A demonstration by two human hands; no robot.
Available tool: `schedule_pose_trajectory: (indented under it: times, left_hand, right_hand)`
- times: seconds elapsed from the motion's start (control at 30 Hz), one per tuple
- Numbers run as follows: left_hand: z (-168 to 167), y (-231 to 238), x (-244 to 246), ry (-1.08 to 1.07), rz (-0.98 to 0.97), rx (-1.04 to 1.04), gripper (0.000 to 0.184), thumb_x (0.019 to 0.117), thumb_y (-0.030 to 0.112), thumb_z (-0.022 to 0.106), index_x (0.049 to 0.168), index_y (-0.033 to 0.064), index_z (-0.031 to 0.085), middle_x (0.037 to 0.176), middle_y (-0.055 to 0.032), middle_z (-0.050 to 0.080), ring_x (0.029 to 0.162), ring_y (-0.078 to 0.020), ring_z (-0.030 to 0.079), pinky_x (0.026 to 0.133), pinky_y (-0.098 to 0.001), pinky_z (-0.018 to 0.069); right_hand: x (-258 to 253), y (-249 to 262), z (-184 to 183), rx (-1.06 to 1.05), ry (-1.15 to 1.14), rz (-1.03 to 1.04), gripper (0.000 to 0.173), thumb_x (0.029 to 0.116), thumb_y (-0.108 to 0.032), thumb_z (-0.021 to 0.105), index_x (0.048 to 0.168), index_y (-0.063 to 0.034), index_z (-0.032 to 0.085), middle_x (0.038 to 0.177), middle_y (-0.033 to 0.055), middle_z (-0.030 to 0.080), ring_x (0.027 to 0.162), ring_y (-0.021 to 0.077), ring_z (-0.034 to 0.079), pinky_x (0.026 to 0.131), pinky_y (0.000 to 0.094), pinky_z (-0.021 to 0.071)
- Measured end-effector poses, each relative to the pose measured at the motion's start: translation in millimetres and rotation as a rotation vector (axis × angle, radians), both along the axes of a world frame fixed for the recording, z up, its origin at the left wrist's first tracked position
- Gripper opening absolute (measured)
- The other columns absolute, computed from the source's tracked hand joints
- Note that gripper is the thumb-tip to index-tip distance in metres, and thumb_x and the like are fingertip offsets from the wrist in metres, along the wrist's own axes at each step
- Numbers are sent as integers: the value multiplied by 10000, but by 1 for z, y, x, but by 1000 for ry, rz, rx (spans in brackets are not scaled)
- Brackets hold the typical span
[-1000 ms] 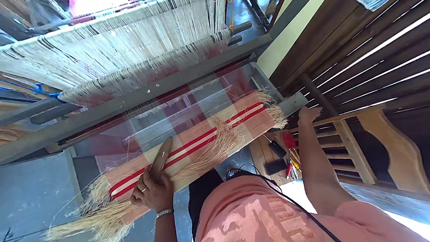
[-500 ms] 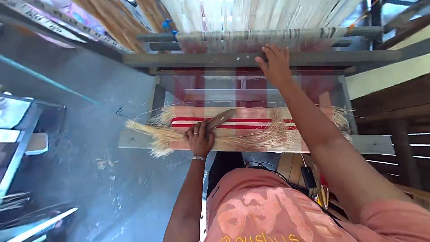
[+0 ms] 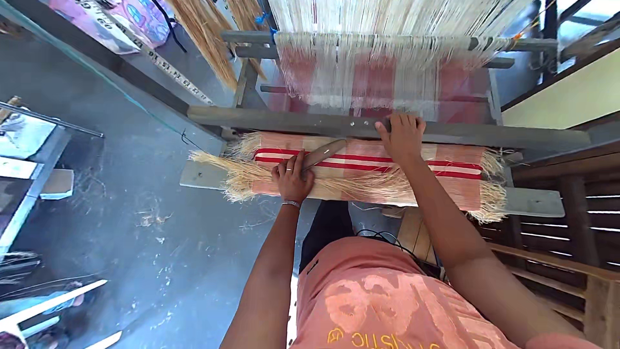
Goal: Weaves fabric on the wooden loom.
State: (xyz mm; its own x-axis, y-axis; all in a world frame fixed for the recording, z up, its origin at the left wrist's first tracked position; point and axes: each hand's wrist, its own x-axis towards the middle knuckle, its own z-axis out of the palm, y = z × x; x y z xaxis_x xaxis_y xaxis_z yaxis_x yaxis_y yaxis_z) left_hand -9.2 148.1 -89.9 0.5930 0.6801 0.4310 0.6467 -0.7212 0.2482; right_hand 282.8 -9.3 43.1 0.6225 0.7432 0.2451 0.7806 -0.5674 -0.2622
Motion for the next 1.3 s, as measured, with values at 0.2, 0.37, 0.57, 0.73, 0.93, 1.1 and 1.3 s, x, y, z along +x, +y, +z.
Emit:
schedule_pose_trajectory:
  times: [0.2, 0.37, 0.57, 0.73, 0.93, 1.1, 1.3]
  left_hand:
    - [-1, 1, 1, 8, 4, 11, 582, 945, 467, 468, 1511, 332, 496, 1414, 4, 604, 1282, -265, 537, 1077, -560, 341]
    - [4, 0, 2, 7, 12, 9, 566, 946, 475, 470, 1498, 352, 510, 1388, 0, 632, 1269, -280, 560, 1063, -573, 352]
    - [0, 1, 1, 28, 12, 10, 578, 949, 464, 463, 1514, 345, 485, 1418, 7, 598, 1275, -265, 538, 1051, -569, 356]
    - [-3, 1, 1, 5, 4, -15, 569, 950, 458, 468, 1507, 348, 495, 1415, 12, 597, 1284, -267, 535, 1046, -564, 365]
    - [2, -1, 0, -32, -30, -42, 566, 943, 456, 499, 1497, 341, 510, 1410, -22, 603, 1297, -290, 533, 1060, -578, 360]
    - [-1, 0, -2, -35, -42, -31, 582, 944, 462, 480, 1513, 335, 491, 1400, -43, 602, 1288, -301, 536, 1044, -569, 366]
    - [-2, 1, -3, -28, -45, -49, 595, 949, 461, 481, 1531, 341, 468, 1402, -47, 595, 1295, -298, 528, 1061, -579, 347]
  right_hand:
    - [21, 19, 2, -33, 59, -31, 708, 1038, -653, 350, 1289, -54, 633, 1298, 184, 639, 1295, 380, 543, 1169, 627, 261]
    - [6, 6, 7, -69, 96, -29, 698, 1041, -643, 353, 1322, -59, 614, 1322, 177, 634, 1320, 369, 530, 1184, 611, 252]
    - [2, 6, 21, -172, 191, -50, 736, 1015, -677, 395, 1350, -55, 600, 1400, 182, 592, 1384, 377, 475, 1169, 641, 257]
    - [1, 6, 22, -192, 185, -63, 736, 1018, -679, 385, 1361, -62, 591, 1438, 181, 568, 1398, 377, 462, 1174, 625, 262]
    - [0, 7, 26, -196, 195, -65, 717, 1022, -655, 414, 1344, -42, 604, 1396, 194, 595, 1378, 387, 482, 1172, 634, 271]
    - [5, 9, 24, -197, 208, -71, 706, 1011, -676, 414, 1331, -84, 626, 1386, 156, 614, 1368, 361, 494, 1171, 617, 276]
    - [8, 10, 26, -216, 225, -66, 700, 1002, -688, 428, 1329, -100, 620, 1395, 137, 608, 1368, 343, 494, 1157, 614, 291]
